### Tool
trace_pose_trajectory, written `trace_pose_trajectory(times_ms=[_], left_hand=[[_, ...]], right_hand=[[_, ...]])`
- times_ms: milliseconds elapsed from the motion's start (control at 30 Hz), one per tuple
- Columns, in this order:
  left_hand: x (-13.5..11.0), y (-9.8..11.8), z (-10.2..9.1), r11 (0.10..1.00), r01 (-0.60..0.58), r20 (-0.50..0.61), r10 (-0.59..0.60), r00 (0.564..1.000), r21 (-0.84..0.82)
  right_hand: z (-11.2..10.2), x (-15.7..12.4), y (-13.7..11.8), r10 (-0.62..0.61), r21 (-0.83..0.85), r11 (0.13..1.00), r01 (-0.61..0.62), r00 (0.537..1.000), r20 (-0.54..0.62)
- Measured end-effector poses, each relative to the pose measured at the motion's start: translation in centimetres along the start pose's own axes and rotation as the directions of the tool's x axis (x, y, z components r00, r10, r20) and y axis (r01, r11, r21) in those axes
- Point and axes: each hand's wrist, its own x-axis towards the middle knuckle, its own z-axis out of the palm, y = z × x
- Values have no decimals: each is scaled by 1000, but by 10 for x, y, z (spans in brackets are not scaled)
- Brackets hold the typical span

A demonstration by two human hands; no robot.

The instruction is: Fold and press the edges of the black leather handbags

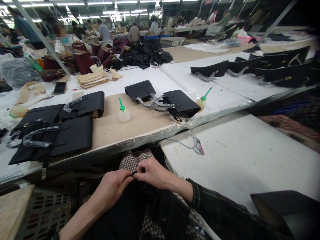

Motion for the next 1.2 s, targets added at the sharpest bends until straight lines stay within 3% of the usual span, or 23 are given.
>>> trace_pose_trajectory(times_ms=[233,400,767,1033,1200], left_hand=[[-7,0,-5,977,71,111,-49,993,-203],[-8,-5,-6,965,86,154,-48,987,-246],[-14,-6,-1,981,8,123,17,992,-196],[-8,-8,5,936,102,128,-61,990,-336],[-5,-9,6,946,63,99,-33,995,-317]], right_hand=[[-9,-4,16,-226,96,972,214,966,127],[-9,-3,15,-280,169,953,251,943,182],[-7,-4,10,-189,89,980,180,977,100],[-5,-4,10,-135,111,986,127,989,64],[-3,-2,10,-72,100,993,68,997,31]])
